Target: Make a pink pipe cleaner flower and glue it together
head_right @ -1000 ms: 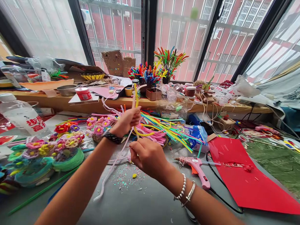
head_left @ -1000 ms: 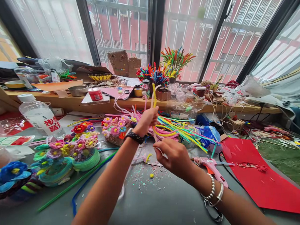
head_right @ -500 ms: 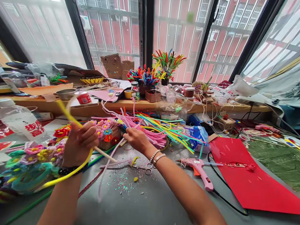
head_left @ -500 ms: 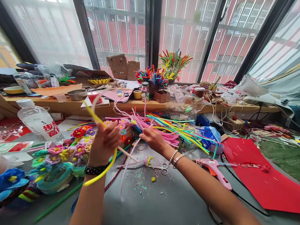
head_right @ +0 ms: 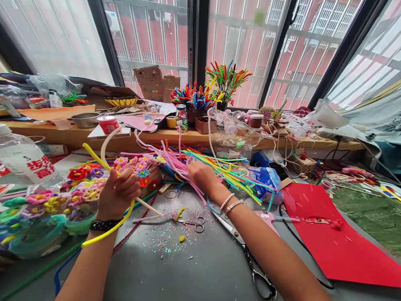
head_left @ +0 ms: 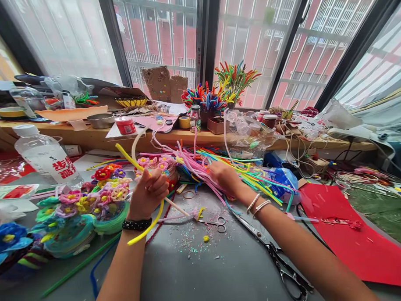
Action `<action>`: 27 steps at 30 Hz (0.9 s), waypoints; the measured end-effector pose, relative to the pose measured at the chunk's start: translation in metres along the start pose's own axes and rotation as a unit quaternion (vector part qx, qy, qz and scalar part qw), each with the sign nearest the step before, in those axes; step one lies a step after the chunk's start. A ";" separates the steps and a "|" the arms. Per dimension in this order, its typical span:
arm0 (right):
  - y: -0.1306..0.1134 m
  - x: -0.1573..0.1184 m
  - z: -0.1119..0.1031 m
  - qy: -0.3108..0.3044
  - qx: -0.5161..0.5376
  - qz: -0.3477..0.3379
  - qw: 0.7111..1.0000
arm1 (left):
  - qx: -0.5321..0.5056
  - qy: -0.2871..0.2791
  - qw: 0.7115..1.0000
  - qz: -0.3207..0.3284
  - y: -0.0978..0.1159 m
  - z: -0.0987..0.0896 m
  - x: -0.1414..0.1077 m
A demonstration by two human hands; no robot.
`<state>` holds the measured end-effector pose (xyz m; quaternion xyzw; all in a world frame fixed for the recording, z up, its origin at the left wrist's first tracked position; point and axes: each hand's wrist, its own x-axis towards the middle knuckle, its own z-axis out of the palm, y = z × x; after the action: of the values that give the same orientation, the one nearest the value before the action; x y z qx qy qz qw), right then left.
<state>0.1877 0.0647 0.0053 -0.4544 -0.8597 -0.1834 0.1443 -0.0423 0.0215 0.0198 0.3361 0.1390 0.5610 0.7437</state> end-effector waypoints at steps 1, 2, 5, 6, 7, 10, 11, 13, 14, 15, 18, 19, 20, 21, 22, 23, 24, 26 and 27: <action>-0.013 -0.004 0.010 -0.042 0.010 -0.084 0.995 | 0.005 0.001 1.000 -0.012 -0.002 -0.002 0.003; -0.024 -0.006 0.020 -0.075 0.007 -0.156 0.985 | 0.011 0.000 1.000 -0.024 -0.004 -0.004 0.005; -0.034 -0.009 0.043 -0.108 -0.020 -0.173 0.979 | 0.038 -0.008 0.998 -0.057 -0.010 -0.010 0.014; -0.029 -0.008 0.047 -0.108 -0.029 -0.153 0.982 | 0.051 -0.012 0.997 -0.063 -0.012 -0.011 0.016; -0.022 -0.006 0.049 -0.107 -0.038 -0.130 0.985 | 0.066 -0.017 0.996 -0.065 -0.013 -0.012 0.018; 0.006 -0.001 0.044 -0.097 -0.061 -0.073 0.991 | 0.135 -0.007 0.989 -0.059 -0.016 -0.013 0.021; 0.015 0.001 0.041 -0.093 -0.067 -0.054 0.992 | 0.168 0.014 0.984 -0.055 -0.018 -0.013 0.022; 0.028 0.004 0.035 -0.082 -0.075 -0.018 0.994 | 0.240 0.075 0.967 -0.048 -0.022 -0.010 0.025; 0.033 0.005 0.032 -0.077 -0.078 -0.003 0.994 | 0.272 0.109 0.955 -0.045 -0.025 -0.008 0.027; 0.037 0.006 0.030 -0.072 -0.079 0.009 0.994 | 0.297 0.136 0.944 -0.042 -0.028 -0.005 0.029; 0.046 0.009 0.026 -0.065 -0.074 0.034 0.995 | 0.325 0.189 0.924 -0.073 -0.042 0.002 0.042; 0.048 0.010 0.025 -0.064 -0.071 0.039 0.995 | 0.316 0.209 0.920 -0.100 -0.047 0.005 0.048; 0.051 0.011 0.024 -0.062 -0.067 0.044 0.995 | 0.311 0.215 0.919 -0.116 -0.053 0.006 0.055; 0.053 0.011 0.024 -0.060 -0.063 0.050 0.995 | 0.306 0.221 0.917 -0.126 -0.059 0.008 0.063; 0.055 0.011 0.023 -0.057 -0.060 0.055 0.995 | 0.298 0.226 0.917 -0.137 -0.064 0.009 0.071; 0.057 0.011 0.022 -0.054 -0.056 0.060 0.995 | 0.287 0.232 0.918 -0.146 -0.070 0.009 0.079; 0.058 0.010 0.022 -0.052 -0.053 0.065 0.995 | 0.275 0.236 0.919 -0.157 -0.074 0.009 0.086; 0.059 0.009 0.022 -0.048 -0.046 0.072 0.995 | 0.250 0.254 0.919 -0.169 -0.083 0.009 0.100; 0.059 0.008 0.023 -0.047 -0.043 0.073 0.995 | 0.241 0.266 0.918 -0.170 -0.087 0.009 0.106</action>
<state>0.2312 0.1115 -0.0008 -0.5302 -0.8213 -0.1871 0.0969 0.0626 0.1044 -0.0130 0.3147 0.5175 0.4444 0.6601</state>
